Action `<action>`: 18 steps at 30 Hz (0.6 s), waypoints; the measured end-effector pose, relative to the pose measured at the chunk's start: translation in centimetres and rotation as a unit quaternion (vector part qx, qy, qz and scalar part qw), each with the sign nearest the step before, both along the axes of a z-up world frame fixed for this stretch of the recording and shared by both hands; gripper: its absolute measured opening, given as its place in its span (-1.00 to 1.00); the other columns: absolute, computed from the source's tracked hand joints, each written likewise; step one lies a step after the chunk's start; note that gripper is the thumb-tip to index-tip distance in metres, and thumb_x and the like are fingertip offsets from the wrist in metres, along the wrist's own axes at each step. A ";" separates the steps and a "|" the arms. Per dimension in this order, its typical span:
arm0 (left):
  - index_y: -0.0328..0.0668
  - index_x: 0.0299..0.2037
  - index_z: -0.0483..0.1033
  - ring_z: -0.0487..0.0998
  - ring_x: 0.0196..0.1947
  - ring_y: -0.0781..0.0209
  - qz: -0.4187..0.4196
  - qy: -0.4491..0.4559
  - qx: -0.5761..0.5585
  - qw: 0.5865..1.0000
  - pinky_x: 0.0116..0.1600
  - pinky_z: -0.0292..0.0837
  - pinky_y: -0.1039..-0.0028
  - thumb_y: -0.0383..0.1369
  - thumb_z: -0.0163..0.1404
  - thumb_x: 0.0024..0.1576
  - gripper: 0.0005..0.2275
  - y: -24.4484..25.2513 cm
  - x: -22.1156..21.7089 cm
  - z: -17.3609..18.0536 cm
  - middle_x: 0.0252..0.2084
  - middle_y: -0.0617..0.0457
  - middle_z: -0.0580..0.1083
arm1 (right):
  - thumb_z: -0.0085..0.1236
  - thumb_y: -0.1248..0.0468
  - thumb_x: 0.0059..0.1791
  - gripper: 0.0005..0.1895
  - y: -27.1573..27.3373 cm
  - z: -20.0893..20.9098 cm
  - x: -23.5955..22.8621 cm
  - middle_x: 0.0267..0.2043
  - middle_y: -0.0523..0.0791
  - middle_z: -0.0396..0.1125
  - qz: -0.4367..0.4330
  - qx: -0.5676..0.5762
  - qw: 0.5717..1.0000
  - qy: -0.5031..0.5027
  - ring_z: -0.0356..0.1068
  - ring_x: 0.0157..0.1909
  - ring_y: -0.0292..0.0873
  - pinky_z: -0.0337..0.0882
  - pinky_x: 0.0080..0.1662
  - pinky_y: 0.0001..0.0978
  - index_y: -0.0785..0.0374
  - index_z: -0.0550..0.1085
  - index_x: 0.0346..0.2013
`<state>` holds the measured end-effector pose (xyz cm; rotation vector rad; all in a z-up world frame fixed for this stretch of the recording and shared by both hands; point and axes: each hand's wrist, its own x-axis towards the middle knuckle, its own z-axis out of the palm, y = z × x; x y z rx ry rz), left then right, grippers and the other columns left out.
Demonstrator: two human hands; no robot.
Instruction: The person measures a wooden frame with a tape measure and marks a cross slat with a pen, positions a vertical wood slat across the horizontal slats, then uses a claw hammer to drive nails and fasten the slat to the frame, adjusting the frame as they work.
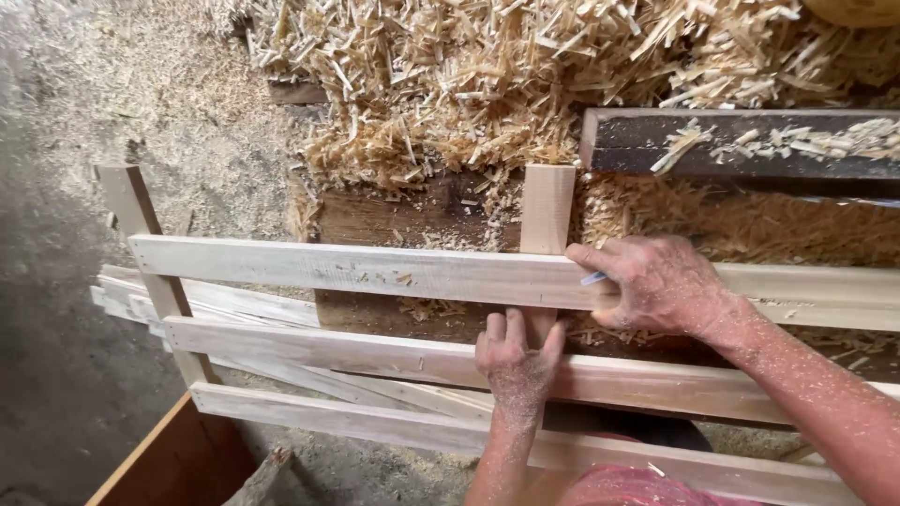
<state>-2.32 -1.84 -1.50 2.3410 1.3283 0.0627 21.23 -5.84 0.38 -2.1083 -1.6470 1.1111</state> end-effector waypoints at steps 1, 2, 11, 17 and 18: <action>-0.32 -0.21 0.54 0.49 -0.43 -0.06 -0.001 0.003 -0.008 1.000 -0.34 0.41 0.18 -0.11 0.39 -0.16 -0.52 0.0 -0.1 -0.5 -0.35 -0.08 0.41 | 0.35 0.12 -0.27 -0.25 -0.1 -0.4 0.0 -0.34 -0.09 0.46 0.012 -0.021 1.000 0.004 0.51 -0.39 -0.10 0.58 -0.32 -0.22 -0.02 0.45 0.25; -0.34 -0.20 0.54 0.49 -0.44 -0.04 -0.002 0.006 -0.016 1.000 -0.36 0.41 0.19 -0.10 0.39 -0.15 -0.51 0.0 -0.2 -1.0 -0.36 -0.08 0.41 | 0.33 0.12 -0.23 -0.26 -0.1 -0.9 0.0 -0.35 -0.12 0.45 0.023 -0.041 0.999 0.007 0.50 -0.43 -0.17 0.60 -0.35 -0.31 -0.03 0.43 0.28; -0.37 -0.14 0.52 0.47 -0.35 0.02 -0.034 0.023 -0.028 0.999 -0.28 0.40 0.21 -0.03 0.38 -0.10 -0.45 0.5 -0.1 0.0 -0.31 -0.10 0.42 | 0.43 0.01 -0.32 -0.21 -0.3 -0.7 0.1 -0.39 -0.08 0.43 0.012 0.048 0.999 -0.022 0.48 -0.46 -0.12 0.58 -0.37 -0.23 0.04 0.48 0.20; -0.10 0.16 0.48 0.48 0.06 0.06 0.037 -0.106 0.154 0.982 0.21 0.34 0.23 -0.21 0.25 0.06 -0.54 -1.5 -12.6 3.1 0.01 0.01 0.52 | 0.44 -0.01 -0.36 -0.23 -0.6 -0.6 -0.3 -0.45 -0.06 0.41 0.038 0.111 0.991 -0.070 0.48 -0.43 -0.08 0.56 -0.37 -0.21 0.16 0.50 0.11; -0.10 0.16 0.48 0.48 0.06 0.06 0.052 -0.108 0.155 0.981 0.21 0.34 0.23 -0.21 0.25 0.06 -0.54 -1.9 -14.5 1.8 0.01 0.01 0.52 | 0.44 -0.01 -0.36 -0.23 -0.5 -1.2 0.6 -0.45 -0.06 0.41 0.052 0.111 0.990 -0.073 0.48 -0.43 -0.08 0.56 -0.37 -0.21 0.16 0.50 0.11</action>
